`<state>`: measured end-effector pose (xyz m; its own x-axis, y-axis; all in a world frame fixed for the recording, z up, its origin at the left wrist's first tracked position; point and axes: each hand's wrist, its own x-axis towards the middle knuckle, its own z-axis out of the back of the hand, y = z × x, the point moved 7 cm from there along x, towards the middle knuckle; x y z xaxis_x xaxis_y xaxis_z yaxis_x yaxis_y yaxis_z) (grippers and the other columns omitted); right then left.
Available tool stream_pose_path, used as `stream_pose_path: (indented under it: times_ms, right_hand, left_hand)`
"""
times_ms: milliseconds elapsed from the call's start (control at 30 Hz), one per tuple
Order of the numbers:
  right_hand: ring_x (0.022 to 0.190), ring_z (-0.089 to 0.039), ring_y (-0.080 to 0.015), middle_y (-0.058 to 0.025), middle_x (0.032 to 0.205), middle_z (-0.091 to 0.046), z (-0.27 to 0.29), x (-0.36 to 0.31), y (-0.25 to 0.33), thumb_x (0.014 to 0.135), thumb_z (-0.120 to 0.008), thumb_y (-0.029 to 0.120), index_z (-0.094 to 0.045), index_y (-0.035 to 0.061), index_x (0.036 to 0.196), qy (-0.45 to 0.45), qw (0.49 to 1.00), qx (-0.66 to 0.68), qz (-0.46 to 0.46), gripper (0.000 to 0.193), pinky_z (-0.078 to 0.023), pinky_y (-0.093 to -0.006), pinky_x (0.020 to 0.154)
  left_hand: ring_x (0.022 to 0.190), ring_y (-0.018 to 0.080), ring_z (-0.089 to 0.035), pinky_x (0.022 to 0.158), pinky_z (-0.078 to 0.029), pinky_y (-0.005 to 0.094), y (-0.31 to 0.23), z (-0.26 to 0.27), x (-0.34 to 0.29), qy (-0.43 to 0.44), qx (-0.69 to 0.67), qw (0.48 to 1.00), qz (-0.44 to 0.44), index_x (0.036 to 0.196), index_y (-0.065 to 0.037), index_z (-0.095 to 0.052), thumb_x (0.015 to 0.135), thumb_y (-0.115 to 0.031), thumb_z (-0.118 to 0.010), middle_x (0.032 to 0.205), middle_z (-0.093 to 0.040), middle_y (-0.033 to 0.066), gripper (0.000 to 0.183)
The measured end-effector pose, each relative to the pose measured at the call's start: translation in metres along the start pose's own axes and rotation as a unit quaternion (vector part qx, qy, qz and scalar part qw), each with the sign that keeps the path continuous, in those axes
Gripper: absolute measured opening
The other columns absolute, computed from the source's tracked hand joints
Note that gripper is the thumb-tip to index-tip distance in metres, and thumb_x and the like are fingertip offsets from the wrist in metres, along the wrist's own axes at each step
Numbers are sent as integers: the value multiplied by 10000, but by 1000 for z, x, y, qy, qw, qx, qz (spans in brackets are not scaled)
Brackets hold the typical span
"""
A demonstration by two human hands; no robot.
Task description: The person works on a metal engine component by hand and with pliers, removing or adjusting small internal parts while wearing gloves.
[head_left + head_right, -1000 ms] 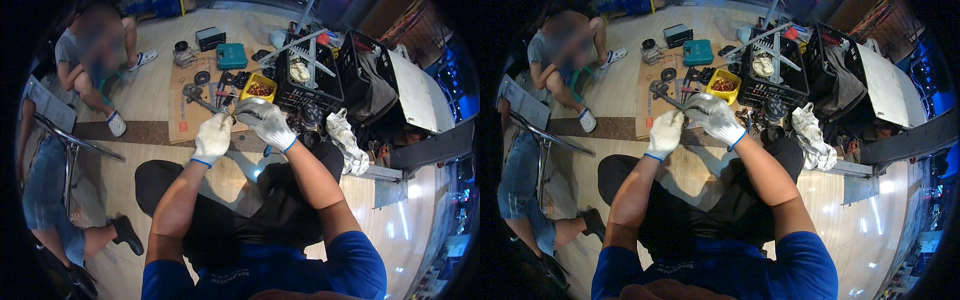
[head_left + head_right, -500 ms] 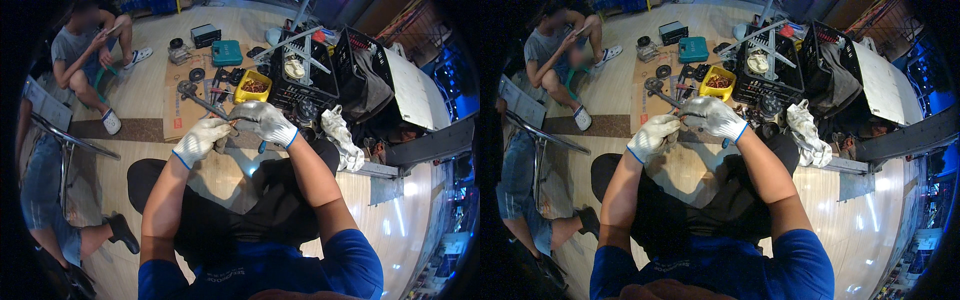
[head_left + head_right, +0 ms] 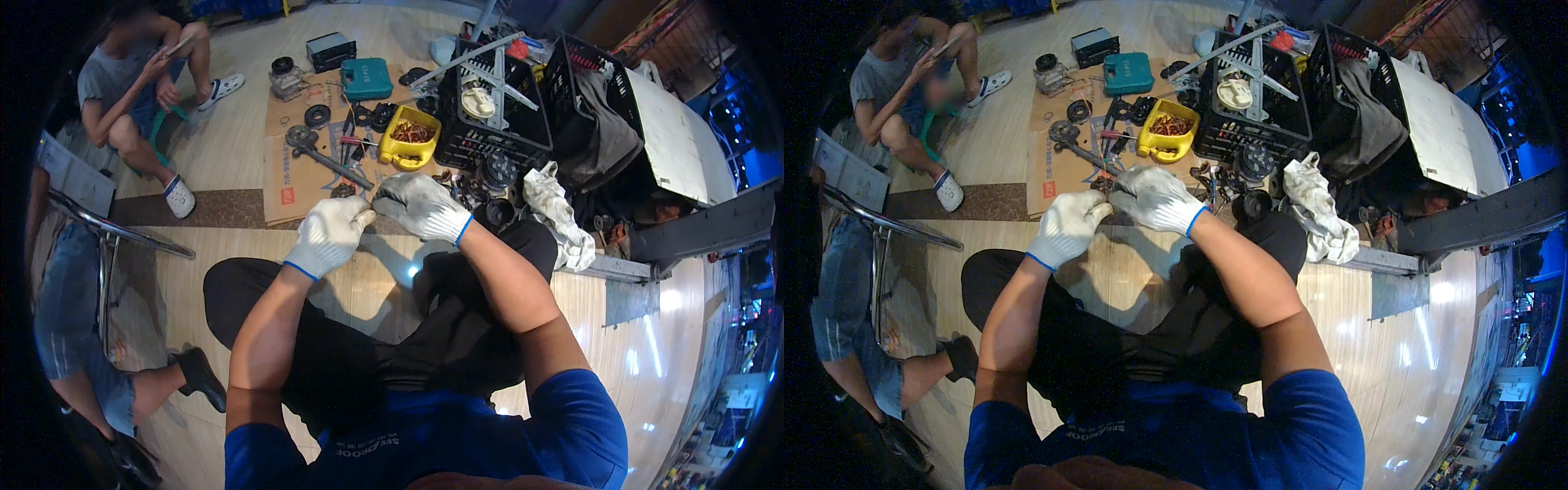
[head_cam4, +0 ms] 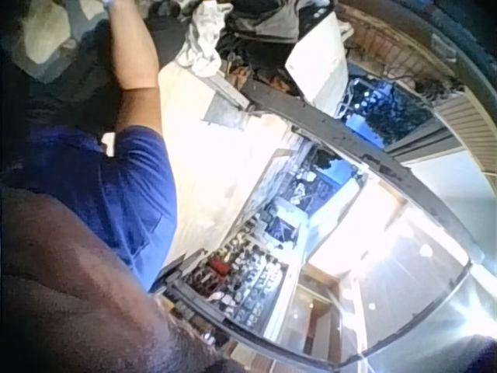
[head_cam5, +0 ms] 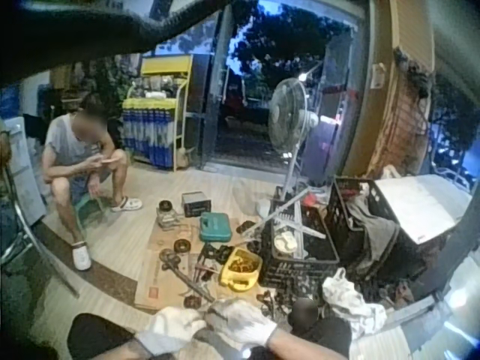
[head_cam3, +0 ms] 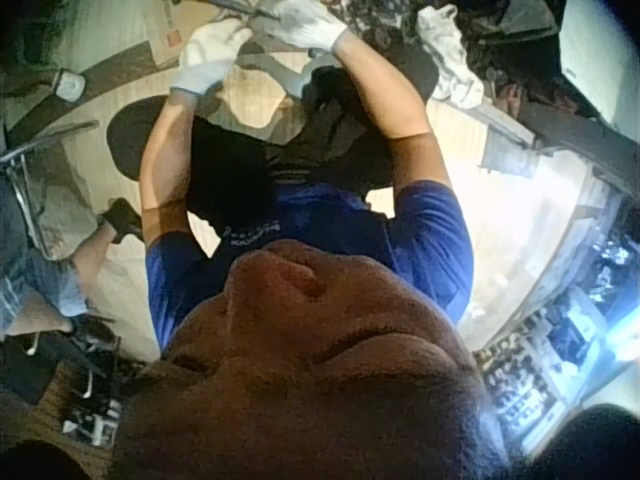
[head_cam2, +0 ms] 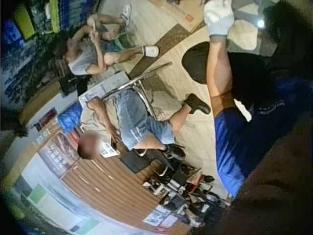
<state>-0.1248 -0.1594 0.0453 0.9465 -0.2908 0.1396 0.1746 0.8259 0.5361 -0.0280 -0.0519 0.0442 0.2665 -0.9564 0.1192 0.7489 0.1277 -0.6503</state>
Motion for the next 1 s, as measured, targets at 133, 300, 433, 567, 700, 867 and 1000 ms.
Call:
stream_pose_path:
  times_ms: [133,300,433,567,700,867,1000]
  right_hand:
    - [803,-676,-352,-223,863,-688,-9,1,-12,922,-639,372,-678,-31,1003,7,990,84,-116,413,-512,-422,717]
    - [788,-610,-85,-40,904,-714,5,3,-46,966,-663,289,-722,-18,1111,35,925,303,-228,344,-512,-262,716]
    - [816,-664,-193,-131,957,-733,7,2,-17,945,-669,352,-724,66,1180,77,967,178,-166,374,-525,-320,783]
    - [843,-686,-256,-157,949,-723,10,5,-1,915,-676,298,-731,38,1076,14,992,118,-48,311,-533,-343,797]
    - [850,-683,-362,-194,939,-707,7,5,-3,912,-651,350,-730,67,1043,40,990,112,-73,322,-535,-408,765]
    - [821,-666,-400,-233,891,-686,-3,5,-15,923,-632,363,-700,35,945,75,977,118,-163,335,-524,-440,747]
    - [851,-650,-421,-232,904,-669,12,5,-8,928,-632,338,-676,22,934,-37,995,59,-74,319,-510,-476,742]
  left_hand:
    - [883,427,-649,740,-530,468,1,2,1,-17,93,995,-12,1032,-55,-703,930,-241,-637,940,-686,216,222]
    - [901,422,-658,757,-529,478,-3,17,5,-52,34,998,24,1041,-52,-701,944,-239,-627,939,-687,226,223]
    - [909,416,-660,771,-525,482,3,13,6,-36,49,998,34,1028,-46,-702,943,-238,-626,939,-687,227,224]
    - [890,408,-658,762,-525,483,3,5,9,-35,80,996,2,953,-41,-681,934,-249,-629,909,-678,211,215]
    - [855,376,-669,751,-528,480,1,-3,10,-21,174,984,-19,887,-54,-655,917,-275,-636,862,-677,173,224]
    - [848,357,-682,790,-522,481,-2,-14,10,-7,315,948,-33,889,-59,-654,916,-319,-635,834,-685,152,262]
    - [832,352,-693,733,-529,446,-10,0,9,-84,271,958,-40,943,-42,-683,946,-304,-608,851,-709,149,272]
